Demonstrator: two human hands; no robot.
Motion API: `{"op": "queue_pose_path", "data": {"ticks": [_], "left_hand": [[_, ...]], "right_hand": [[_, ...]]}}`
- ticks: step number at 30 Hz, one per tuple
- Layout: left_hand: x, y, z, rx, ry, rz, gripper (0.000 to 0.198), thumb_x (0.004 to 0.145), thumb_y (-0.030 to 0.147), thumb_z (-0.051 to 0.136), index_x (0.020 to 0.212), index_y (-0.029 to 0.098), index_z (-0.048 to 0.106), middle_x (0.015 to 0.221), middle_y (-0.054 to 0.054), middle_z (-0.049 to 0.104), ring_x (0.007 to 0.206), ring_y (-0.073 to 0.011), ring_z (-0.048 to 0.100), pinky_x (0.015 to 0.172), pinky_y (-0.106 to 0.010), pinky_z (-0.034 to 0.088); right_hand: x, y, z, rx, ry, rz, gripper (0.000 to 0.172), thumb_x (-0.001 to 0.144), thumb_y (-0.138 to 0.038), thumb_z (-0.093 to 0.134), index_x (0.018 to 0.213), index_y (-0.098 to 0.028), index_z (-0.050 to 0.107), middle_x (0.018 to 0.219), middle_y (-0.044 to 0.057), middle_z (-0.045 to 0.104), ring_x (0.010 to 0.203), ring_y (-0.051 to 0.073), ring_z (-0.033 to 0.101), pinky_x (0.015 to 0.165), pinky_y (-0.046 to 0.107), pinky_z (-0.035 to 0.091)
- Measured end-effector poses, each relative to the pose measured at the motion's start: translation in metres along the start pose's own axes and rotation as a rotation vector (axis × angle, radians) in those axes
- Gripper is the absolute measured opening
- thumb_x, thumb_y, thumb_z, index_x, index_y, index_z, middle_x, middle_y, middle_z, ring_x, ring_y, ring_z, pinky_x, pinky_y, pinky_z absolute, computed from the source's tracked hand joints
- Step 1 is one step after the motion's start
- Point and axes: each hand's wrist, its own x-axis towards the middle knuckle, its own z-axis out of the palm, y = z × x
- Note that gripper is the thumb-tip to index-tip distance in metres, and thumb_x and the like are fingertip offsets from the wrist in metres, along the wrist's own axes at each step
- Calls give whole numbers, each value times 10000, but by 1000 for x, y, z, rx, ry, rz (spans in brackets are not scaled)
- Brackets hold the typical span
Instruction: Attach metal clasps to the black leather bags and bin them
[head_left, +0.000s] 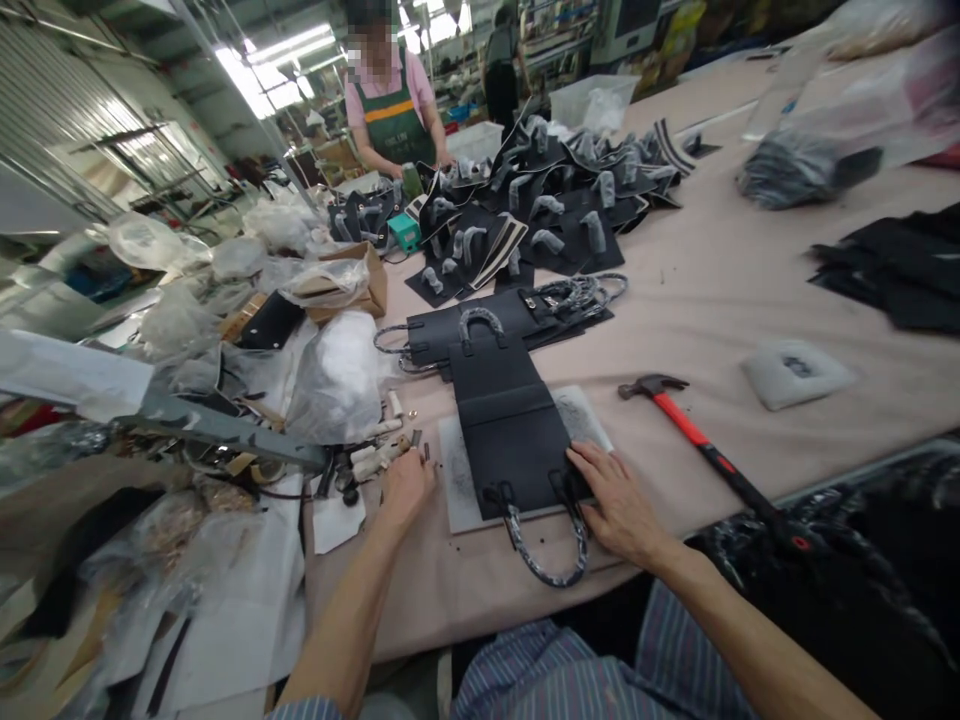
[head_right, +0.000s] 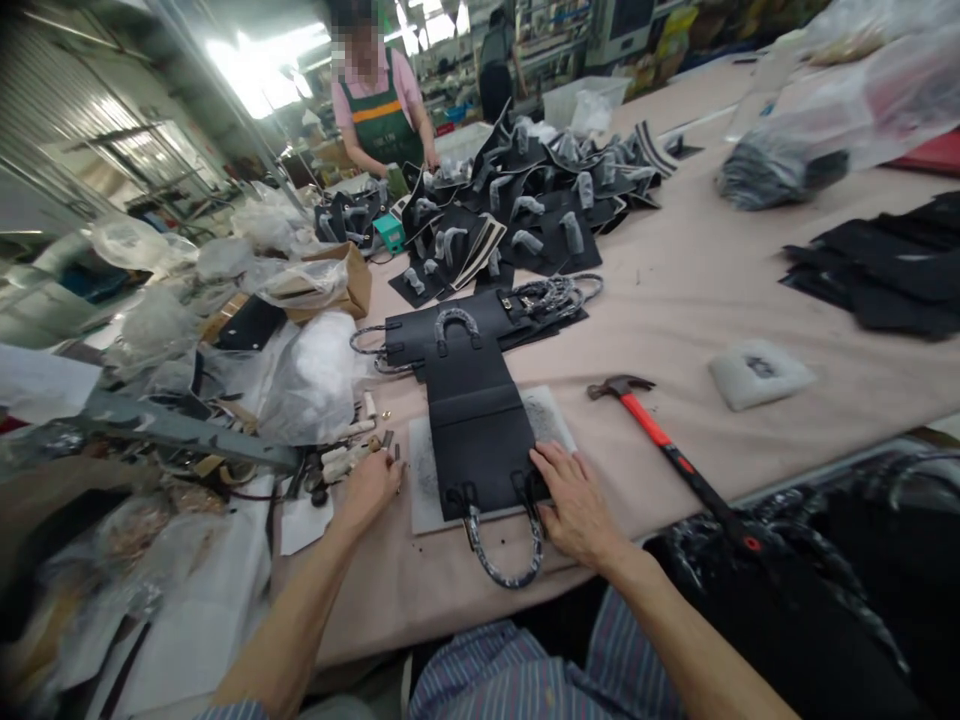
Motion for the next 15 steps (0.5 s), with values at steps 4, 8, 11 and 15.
{"op": "queue_pose_path", "data": {"ticks": [4, 8, 11, 15], "left_hand": [[13, 10, 5, -105, -21, -78, 175, 839, 256, 657, 935, 120, 711, 1117, -249, 726, 1126, -370, 679, 933, -421, 505], [27, 11, 6, -219, -21, -79, 10, 721, 136, 670, 728, 132, 664, 945, -243, 747, 1018, -371, 718, 854, -398, 529], [29, 10, 5, -361, -28, -57, 71, 772, 176, 600, 710, 159, 631, 711, -128, 725, 762, -276, 740, 690, -317, 542], [20, 5, 12, -578, 32, -20, 120, 841, 251, 533, 843, 177, 628, 677, -23, 697, 601, -173, 681, 566, -237, 502]], "right_hand": [[0, -1, -2, -1, -17, 16, 739, 815, -196, 504, 1541, -177, 367, 1598, 121, 383, 1513, 287, 278, 1243, 540, 239], [1, -2, -4, 18, -23, 29, 726, 807, -190, 509, 1524, -163, 394, 1596, 121, 389, 1508, 287, 285, 1251, 535, 223], [1, -3, -6, 28, -37, 43, 733, 800, -182, 515, 1523, -163, 398, 1600, 115, 385, 1508, 284, 285, 1255, 531, 219], [2, -3, -8, 23, -41, 45, 728, 801, -181, 521, 1519, -160, 401, 1600, 119, 385, 1511, 290, 282, 1254, 534, 229]]}}
